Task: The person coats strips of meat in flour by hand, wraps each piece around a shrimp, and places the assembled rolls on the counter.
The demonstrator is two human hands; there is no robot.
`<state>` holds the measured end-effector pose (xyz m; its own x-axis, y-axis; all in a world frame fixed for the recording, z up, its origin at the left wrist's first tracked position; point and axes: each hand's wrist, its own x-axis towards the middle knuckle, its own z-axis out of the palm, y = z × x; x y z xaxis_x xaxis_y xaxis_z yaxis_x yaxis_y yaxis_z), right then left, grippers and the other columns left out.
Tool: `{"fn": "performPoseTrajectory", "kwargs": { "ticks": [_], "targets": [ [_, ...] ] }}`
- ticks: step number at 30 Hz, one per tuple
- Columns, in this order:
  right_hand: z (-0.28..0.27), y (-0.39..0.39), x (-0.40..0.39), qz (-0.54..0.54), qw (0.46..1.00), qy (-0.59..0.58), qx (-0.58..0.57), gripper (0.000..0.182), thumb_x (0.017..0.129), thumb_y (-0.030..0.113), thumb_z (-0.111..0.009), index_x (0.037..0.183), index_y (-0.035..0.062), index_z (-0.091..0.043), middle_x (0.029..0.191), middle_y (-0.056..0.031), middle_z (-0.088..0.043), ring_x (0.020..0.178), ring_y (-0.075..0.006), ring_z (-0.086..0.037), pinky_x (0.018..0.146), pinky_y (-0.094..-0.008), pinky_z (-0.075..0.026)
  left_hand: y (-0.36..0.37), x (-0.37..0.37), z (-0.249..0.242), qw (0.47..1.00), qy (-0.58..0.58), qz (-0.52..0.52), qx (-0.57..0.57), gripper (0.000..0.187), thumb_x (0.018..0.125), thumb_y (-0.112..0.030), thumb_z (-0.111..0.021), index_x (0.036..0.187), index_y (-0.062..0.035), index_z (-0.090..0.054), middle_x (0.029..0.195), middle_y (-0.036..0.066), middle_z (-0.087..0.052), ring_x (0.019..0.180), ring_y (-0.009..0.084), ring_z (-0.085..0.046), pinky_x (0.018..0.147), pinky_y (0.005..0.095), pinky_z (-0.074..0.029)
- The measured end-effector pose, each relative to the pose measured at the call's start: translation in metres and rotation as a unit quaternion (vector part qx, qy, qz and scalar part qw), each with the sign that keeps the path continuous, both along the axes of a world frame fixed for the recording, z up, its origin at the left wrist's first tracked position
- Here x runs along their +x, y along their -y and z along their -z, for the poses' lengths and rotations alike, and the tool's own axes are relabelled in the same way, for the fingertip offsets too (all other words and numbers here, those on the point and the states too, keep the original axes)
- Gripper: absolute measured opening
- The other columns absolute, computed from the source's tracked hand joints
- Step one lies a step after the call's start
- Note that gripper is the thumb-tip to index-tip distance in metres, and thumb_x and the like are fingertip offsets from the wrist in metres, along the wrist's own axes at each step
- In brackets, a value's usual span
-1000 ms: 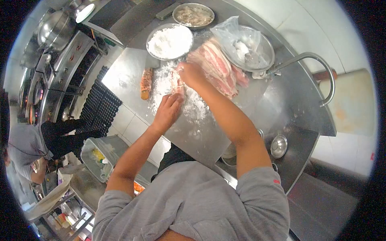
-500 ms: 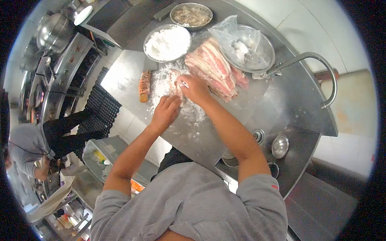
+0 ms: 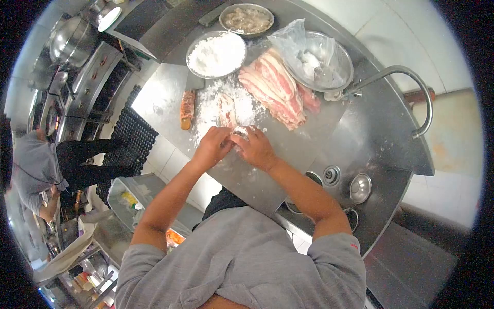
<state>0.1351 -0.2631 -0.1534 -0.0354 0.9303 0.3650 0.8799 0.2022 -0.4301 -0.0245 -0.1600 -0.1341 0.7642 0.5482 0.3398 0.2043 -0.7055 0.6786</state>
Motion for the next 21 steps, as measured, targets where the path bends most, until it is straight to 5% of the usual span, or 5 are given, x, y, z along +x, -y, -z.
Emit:
{"fn": "performPoseTrajectory", "kwargs": {
  "ticks": [8, 11, 14, 21],
  "targets": [
    [-0.002, -0.015, 0.010, -0.007, 0.994, -0.089, -0.060, 0.056, 0.067, 0.015, -0.073, 0.119, 0.0169, -0.053, 0.116, -0.0273, -0.052, 0.105, -0.0421, -0.054, 0.086, -0.0455, -0.049, -0.013, 0.007, -0.005, 0.986, -0.048, -0.043, -0.151, 0.029, 0.075, -0.009, -0.072, 0.102, -0.0019, -0.064, 0.098, 0.014, -0.057, 0.085, 0.0326, -0.059, 0.074, 0.0377, -0.050],
    [-0.008, -0.026, 0.016, -0.017, 0.993, -0.082, -0.079, 0.053, 0.068, 0.017, -0.073, 0.118, 0.0147, -0.054, 0.115, -0.0263, -0.052, 0.105, -0.0406, -0.055, 0.087, -0.0437, -0.048, -0.004, 0.006, -0.014, 0.993, -0.042, -0.106, 0.012, 0.029, 0.075, -0.009, -0.068, 0.104, -0.0066, -0.063, 0.104, 0.012, -0.055, 0.099, 0.0306, -0.056, 0.078, 0.0396, -0.049],
    [-0.012, -0.047, 0.029, -0.043, 0.978, -0.140, -0.151, 0.047, 0.070, 0.019, -0.071, 0.115, 0.0117, -0.058, 0.112, -0.0244, -0.053, 0.102, -0.0390, -0.056, 0.088, -0.0418, -0.047, -0.007, -0.001, -0.010, 0.991, -0.033, -0.047, 0.120, 0.037, 0.074, -0.009, -0.067, 0.110, -0.0068, -0.060, 0.109, 0.010, -0.056, 0.102, 0.0284, -0.054, 0.081, 0.0381, -0.048],
    [-0.031, -0.072, 0.045, -0.027, 0.947, -0.200, -0.251, 0.032, 0.074, 0.020, -0.066, 0.104, 0.0078, -0.065, 0.103, -0.0214, -0.054, 0.091, -0.0358, -0.057, 0.081, -0.0404, -0.046, -0.021, 0.010, 0.008, 0.977, -0.041, -0.006, 0.211, 0.051, 0.067, -0.007, -0.069, 0.115, -0.0047, -0.054, 0.117, 0.010, -0.055, 0.099, 0.0289, -0.053, 0.086, 0.0376, -0.046]
  ]
}}
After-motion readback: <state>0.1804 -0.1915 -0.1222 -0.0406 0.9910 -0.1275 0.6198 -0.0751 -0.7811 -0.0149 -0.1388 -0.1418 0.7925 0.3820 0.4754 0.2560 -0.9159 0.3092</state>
